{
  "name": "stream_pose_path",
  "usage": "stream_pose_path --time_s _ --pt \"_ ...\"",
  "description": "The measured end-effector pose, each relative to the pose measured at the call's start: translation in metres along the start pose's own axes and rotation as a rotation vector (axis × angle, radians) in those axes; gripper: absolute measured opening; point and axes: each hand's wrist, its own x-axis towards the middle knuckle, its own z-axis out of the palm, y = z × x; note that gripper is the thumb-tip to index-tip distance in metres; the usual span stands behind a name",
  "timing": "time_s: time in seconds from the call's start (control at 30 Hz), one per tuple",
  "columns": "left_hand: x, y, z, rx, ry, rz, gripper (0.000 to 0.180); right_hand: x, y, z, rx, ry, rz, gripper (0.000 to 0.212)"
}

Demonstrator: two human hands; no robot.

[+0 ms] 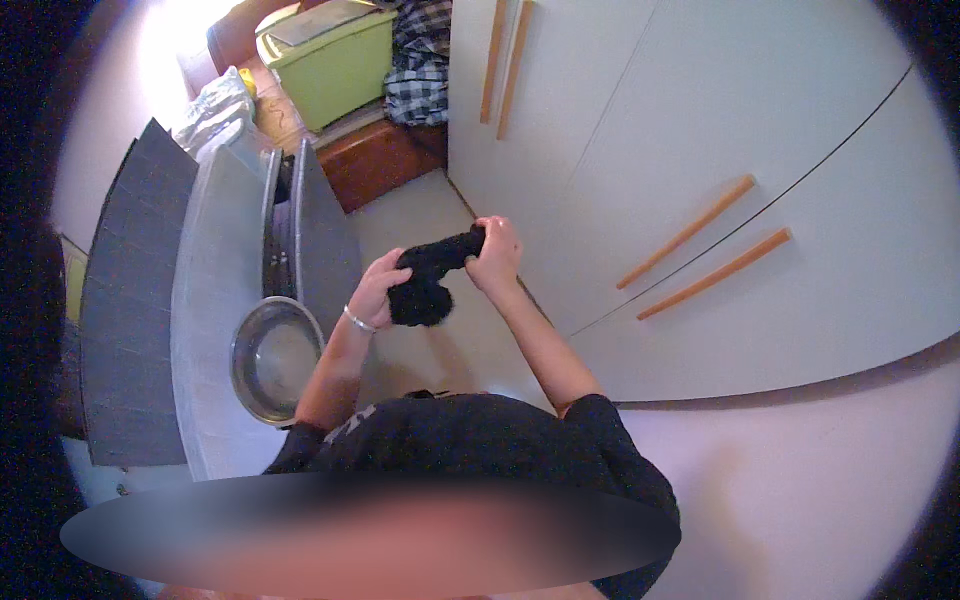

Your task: The person cleans the doors and handles of a cabinet by wiping them down with a cloth.

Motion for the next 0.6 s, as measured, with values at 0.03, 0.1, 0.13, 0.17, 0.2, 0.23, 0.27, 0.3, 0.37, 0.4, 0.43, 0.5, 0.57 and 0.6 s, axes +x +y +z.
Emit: stream_pose_path --time_s 0.03,0.1,0.13,0.17,0.2,0.23,0.27,0.3,0.37,0.4,0.43,0.5,0.57,0.6 --pt "0.002 0.012 0.018 -0.199 -0.097 -0.009 0.045 -0.005 0.004 0.004 0.092 0.182 -0.039 0.041" --pt "0.021 -0.005 0.074 -0.457 -0.184 -0.003 0.044 -0.023 0.054 -0.019 0.136 0.327 -0.084 0.040" --pt "0.048 0.000 0.075 -0.573 -0.229 0.008 0.039 -0.011 0.070 -0.017 0.327 0.315 -0.009 0.036" --pt "0.074 0.005 0.074 -0.688 -0.277 0.019 0.034 0.001 0.085 -0.014 0.520 0.300 0.060 0.032" --pt "0.092 -0.011 0.071 -0.750 -0.263 0.002 0.029 -0.001 0.069 -0.035 1.096 -0.012 0.378 0.023" --pt "0.100 -0.026 0.076 -0.768 -0.251 0.010 0.029 -0.007 0.057 -0.055 1.082 -0.029 0.383 0.023" --pt "0.108 -0.032 0.073 -0.738 -0.256 -0.044 0.029 -0.007 0.039 -0.064 1.507 -0.153 0.500 0.022" --pt "0.116 -0.030 0.078 -0.713 -0.266 -0.096 0.030 -0.005 0.025 -0.078 1.925 -0.283 0.611 0.022" --pt "0.126 -0.023 0.080 -0.555 -0.111 -0.112 0.024 0.007 0.029 -0.082 1.858 -0.263 0.656 0.017" --pt "0.135 -0.019 0.082 -0.518 -0.105 -0.107 0.021 0.015 0.064 -0.072 1.725 -0.202 0.480 0.014" --pt "0.143 -0.016 0.078 -0.482 -0.084 -0.099 0.019 0.025 0.086 -0.066 1.586 -0.158 0.318 0.014" --pt "0.160 -0.004 0.067 -0.481 -0.020 -0.031 0.015 0.047 0.093 -0.077 1.430 -0.111 0.319 0.014" --pt "0.183 0.003 0.047 -0.476 0.038 0.035 0.015 0.074 0.100 -0.088 1.277 -0.057 0.316 0.016" --pt "0.197 0.007 0.033 -0.461 0.074 0.075 0.015 0.087 0.103 -0.095 1.205 0.072 0.290 0.017"
